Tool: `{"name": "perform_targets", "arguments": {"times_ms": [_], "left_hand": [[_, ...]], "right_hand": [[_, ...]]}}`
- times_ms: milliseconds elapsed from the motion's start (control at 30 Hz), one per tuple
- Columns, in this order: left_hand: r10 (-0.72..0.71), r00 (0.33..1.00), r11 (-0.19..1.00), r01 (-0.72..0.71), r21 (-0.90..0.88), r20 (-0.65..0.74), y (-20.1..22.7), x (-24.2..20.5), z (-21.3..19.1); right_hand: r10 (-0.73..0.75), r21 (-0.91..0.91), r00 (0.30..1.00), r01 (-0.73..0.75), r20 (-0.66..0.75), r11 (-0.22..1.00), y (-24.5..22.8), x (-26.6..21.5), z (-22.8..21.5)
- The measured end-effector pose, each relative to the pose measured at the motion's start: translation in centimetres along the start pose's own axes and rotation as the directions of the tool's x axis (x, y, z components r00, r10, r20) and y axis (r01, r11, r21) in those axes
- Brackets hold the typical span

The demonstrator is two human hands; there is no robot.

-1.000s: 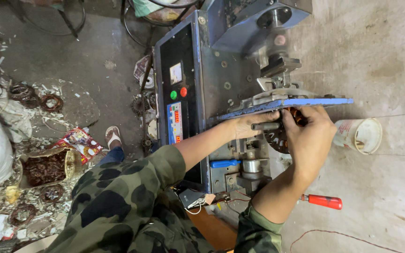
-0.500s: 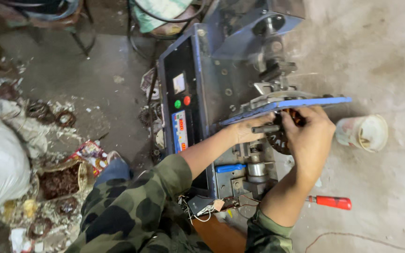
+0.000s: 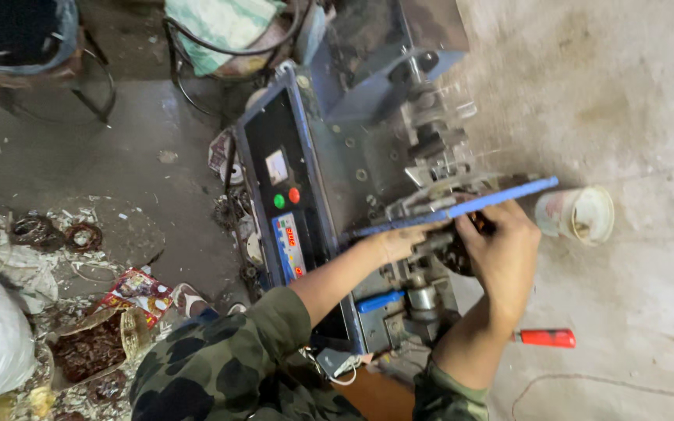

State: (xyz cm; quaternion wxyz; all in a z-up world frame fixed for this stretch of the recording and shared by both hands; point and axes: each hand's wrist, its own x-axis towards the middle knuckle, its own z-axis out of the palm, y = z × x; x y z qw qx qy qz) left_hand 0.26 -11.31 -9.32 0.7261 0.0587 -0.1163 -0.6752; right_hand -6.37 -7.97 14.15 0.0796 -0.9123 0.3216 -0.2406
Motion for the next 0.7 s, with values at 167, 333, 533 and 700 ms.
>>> {"name": "perform_targets", "arguments": {"times_ms": [167, 333, 533, 700], "left_hand": [[0.031, 0.994, 0.993, -0.018, -0.115, 0.105, -1.2, 0.5, -0.8], [-0.092, 0.982, 0.985, 0.114, -0.127, 0.163, -4.9, 3.6, -4.7], [-0.408, 0.872, -0.024, 0.286, -0.958, 0.271, -9.1, 6.5, -9.7], [-0.395, 0.861, -0.182, 0.269, -0.946, 0.321, -10.5, 7.1, -9.4]], "right_hand": [[0.041, -0.022, 0.999, -0.041, -0.003, 0.999, -0.2, -0.1, 0.0], [0.061, -0.094, 0.998, -0.061, -0.004, 0.994, 0.8, -0.2, 0.3], [0.029, -0.096, 1.000, -0.029, -0.006, 0.995, 2.7, -0.5, 0.5], [0.129, -0.132, 0.991, -0.124, 0.029, 0.983, 4.2, -0.7, 0.9]]}}
